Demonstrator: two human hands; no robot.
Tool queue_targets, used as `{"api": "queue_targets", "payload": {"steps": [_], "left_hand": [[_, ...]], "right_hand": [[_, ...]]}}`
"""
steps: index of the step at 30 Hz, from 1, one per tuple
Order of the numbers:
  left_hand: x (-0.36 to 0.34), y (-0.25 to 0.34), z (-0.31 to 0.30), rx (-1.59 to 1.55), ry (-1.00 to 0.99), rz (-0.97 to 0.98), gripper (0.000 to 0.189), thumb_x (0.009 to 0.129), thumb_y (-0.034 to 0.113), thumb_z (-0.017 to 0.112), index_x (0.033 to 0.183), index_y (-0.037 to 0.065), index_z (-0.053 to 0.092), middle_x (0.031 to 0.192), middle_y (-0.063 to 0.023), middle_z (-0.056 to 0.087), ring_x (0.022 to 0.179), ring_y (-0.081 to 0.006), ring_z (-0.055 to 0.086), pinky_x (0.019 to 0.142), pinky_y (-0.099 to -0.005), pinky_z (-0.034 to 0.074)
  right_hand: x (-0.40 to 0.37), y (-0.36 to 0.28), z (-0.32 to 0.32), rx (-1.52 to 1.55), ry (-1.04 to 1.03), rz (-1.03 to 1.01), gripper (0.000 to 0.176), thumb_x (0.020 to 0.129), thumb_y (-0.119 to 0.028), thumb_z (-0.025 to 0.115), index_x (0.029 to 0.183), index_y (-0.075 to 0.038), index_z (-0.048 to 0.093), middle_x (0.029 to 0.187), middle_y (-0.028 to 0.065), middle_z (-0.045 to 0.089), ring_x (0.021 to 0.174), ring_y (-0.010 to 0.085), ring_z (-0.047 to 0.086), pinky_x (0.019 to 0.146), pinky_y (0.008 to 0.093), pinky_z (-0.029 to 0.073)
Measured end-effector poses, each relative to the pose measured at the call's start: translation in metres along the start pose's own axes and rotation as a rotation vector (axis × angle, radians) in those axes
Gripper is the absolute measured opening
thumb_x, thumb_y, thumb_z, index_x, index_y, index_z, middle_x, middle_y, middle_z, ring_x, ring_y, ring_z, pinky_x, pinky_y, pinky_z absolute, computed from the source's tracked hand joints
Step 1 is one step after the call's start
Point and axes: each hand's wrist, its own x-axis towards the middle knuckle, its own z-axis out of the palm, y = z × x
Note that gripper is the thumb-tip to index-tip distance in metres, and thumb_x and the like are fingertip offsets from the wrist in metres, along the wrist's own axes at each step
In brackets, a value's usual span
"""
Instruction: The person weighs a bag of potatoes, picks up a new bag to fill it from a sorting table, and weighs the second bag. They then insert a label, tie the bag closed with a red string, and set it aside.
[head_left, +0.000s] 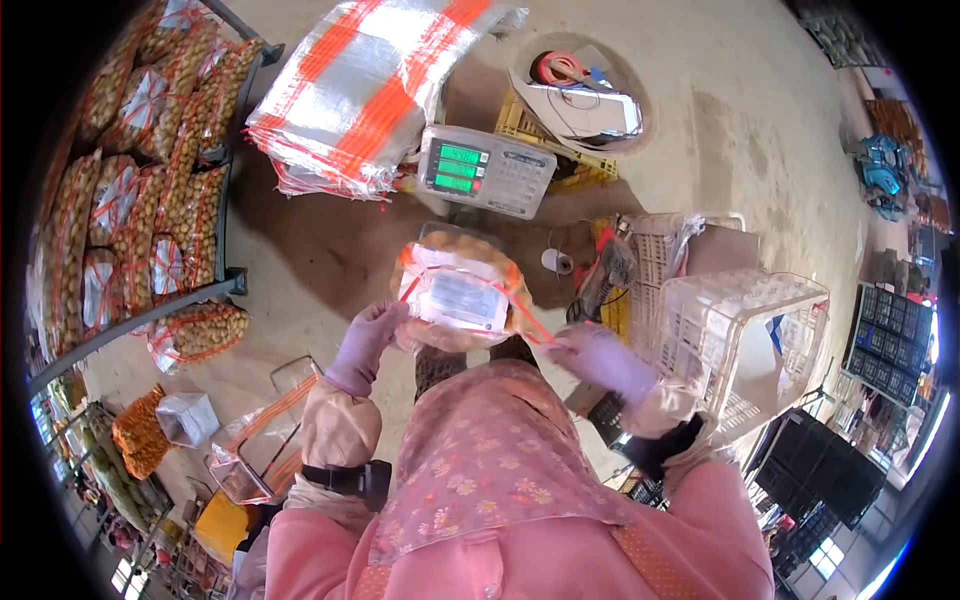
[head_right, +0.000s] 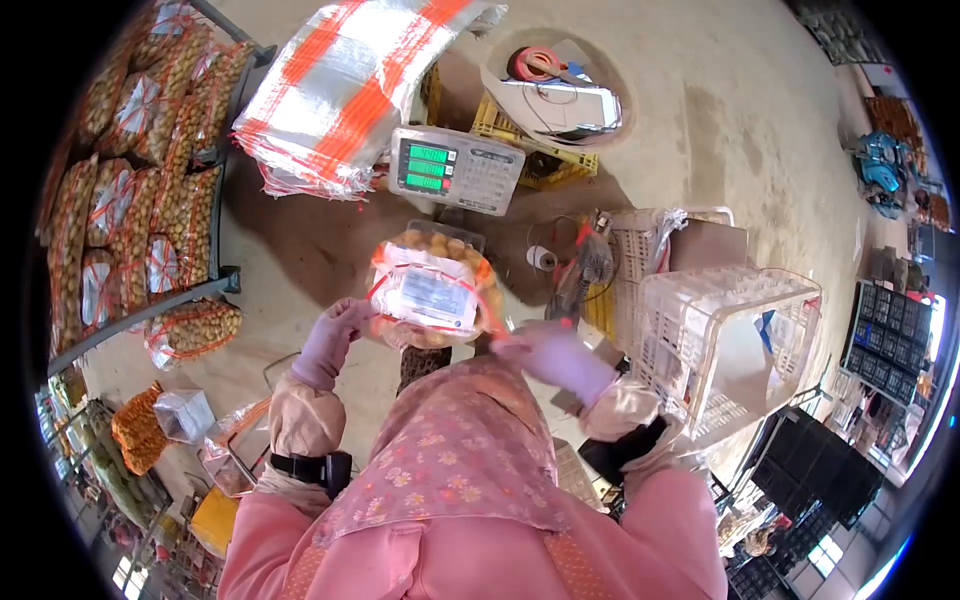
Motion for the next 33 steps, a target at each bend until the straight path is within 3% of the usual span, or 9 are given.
{"api": "queue_targets", "payload": {"steps": [6, 8, 13, 16, 18, 24, 26, 30, 33], "left_hand": [[-0.057, 0.008, 0.068, 0.408, -0.05, 0.382, 0.013, 0.087, 0.012, 0.069, 0.097, 0.004, 0.065, 0.087, -0.0033, 0.059, 0.079, -0.0176, 0.056, 0.075, -0.0262, 0.045], [-0.052, 0.012, 0.066, 0.62, -0.073, 0.676, 0.014, 0.085, 0.009, 0.069, 0.097, 0.003, 0.064, 0.088, -0.0066, 0.058, 0.079, -0.0233, 0.058, 0.076, -0.0285, 0.046], [-0.052, 0.046, 0.061, 1.062, 0.176, 0.735, 0.014, 0.084, 0.011, 0.067, 0.096, 0.006, 0.063, 0.091, -0.0167, 0.059, 0.083, -0.0349, 0.059, 0.071, -0.0443, 0.047], [-0.041, 0.059, 0.076, 1.263, -0.012, 0.903, 0.017, 0.084, 0.015, 0.068, 0.098, 0.007, 0.064, 0.09, -0.0156, 0.062, 0.081, -0.0341, 0.062, 0.068, -0.0451, 0.049], [-0.023, 0.048, 0.08, 1.252, -0.239, 0.943, 0.022, 0.082, 0.012, 0.066, 0.104, 0.007, 0.064, 0.093, -0.0154, 0.064, 0.086, -0.034, 0.063, 0.074, -0.045, 0.05], [0.029, 0.025, 0.05, 1.213, 0.192, 0.965, 0.061, 0.079, 0.002, 0.06, 0.138, 0.013, 0.052, 0.14, -0.012, 0.052, 0.118, -0.0327, 0.055, 0.094, -0.0462, 0.045], [0.034, 0.024, 0.046, 1.234, -0.159, 0.907, 0.057, 0.079, 0.003, 0.06, 0.135, 0.014, 0.055, 0.134, -0.0119, 0.057, 0.116, -0.0318, 0.056, 0.094, -0.0465, 0.045], [0.028, 0.037, 0.048, 1.423, -0.015, 0.5, 0.027, 0.084, 0.014, 0.06, 0.109, 0.012, 0.069, 0.092, -0.0124, 0.07, 0.086, -0.0326, 0.066, 0.078, -0.0451, 0.052], [0.022, 0.011, 0.047, 1.126, 0.15, 0.601, 0.017, 0.09, 0.02, 0.059, 0.095, 0.01, 0.072, 0.08, -0.0147, 0.069, 0.072, -0.0334, 0.067, 0.067, -0.0454, 0.053]], "right_hand": [[0.085, -0.015, 0.035, 0.327, 0.699, -0.457, 0.029, 0.098, -0.031, 0.06, 0.099, -0.005, 0.07, 0.083, 0.0092, 0.065, 0.085, 0.0247, 0.064, 0.08, 0.0362, 0.05], [0.093, -0.034, 0.022, 1.54, 0.245, 0.034, 0.032, 0.103, -0.028, 0.053, 0.092, -0.002, 0.069, 0.083, 0.0055, 0.064, 0.084, 0.0171, 0.061, 0.079, 0.029, 0.047], [0.113, -0.028, 0.085, 1.508, 0.137, -0.155, 0.023, 0.101, -0.02, 0.055, 0.113, -0.001, 0.062, 0.105, 0.0074, 0.066, 0.09, 0.0142, 0.059, 0.086, 0.0312, 0.049], [0.112, -0.048, 0.103, 0.432, 0.582, -0.441, 0.038, 0.091, -0.014, 0.065, 0.128, -0.008, 0.057, 0.129, 0.0144, 0.059, 0.108, 0.0261, 0.062, 0.102, 0.0369, 0.044], [0.139, -0.013, 0.164, 0.985, 0.349, -0.364, 0.033, 0.093, -0.018, 0.061, 0.124, -0.006, 0.058, 0.124, 0.0138, 0.062, 0.112, 0.032, 0.061, 0.098, 0.0412, 0.047], [0.119, -0.04, 0.095, 0.471, 0.298, -0.162, 0.032, 0.101, -0.03, 0.048, 0.12, -0.008, 0.06, 0.11, 0.0193, 0.064, 0.106, 0.0405, 0.06, 0.092, 0.0457, 0.049], [0.119, -0.045, 0.085, 0.398, 0.281, -0.155, 0.031, 0.1, -0.031, 0.048, 0.12, -0.01, 0.06, 0.11, 0.0194, 0.064, 0.106, 0.0402, 0.061, 0.091, 0.0459, 0.049], [0.128, -0.035, 0.076, 0.276, 0.441, -0.337, 0.028, 0.1, -0.033, 0.049, 0.12, -0.017, 0.061, 0.11, 0.021, 0.064, 0.103, 0.0397, 0.062, 0.09, 0.0465, 0.049], [0.128, -0.028, 0.064, 0.199, 0.338, -0.118, 0.028, 0.099, -0.033, 0.049, 0.122, -0.02, 0.06, 0.097, 0.0212, 0.066, 0.096, 0.0393, 0.064, 0.087, 0.0466, 0.051]]}}
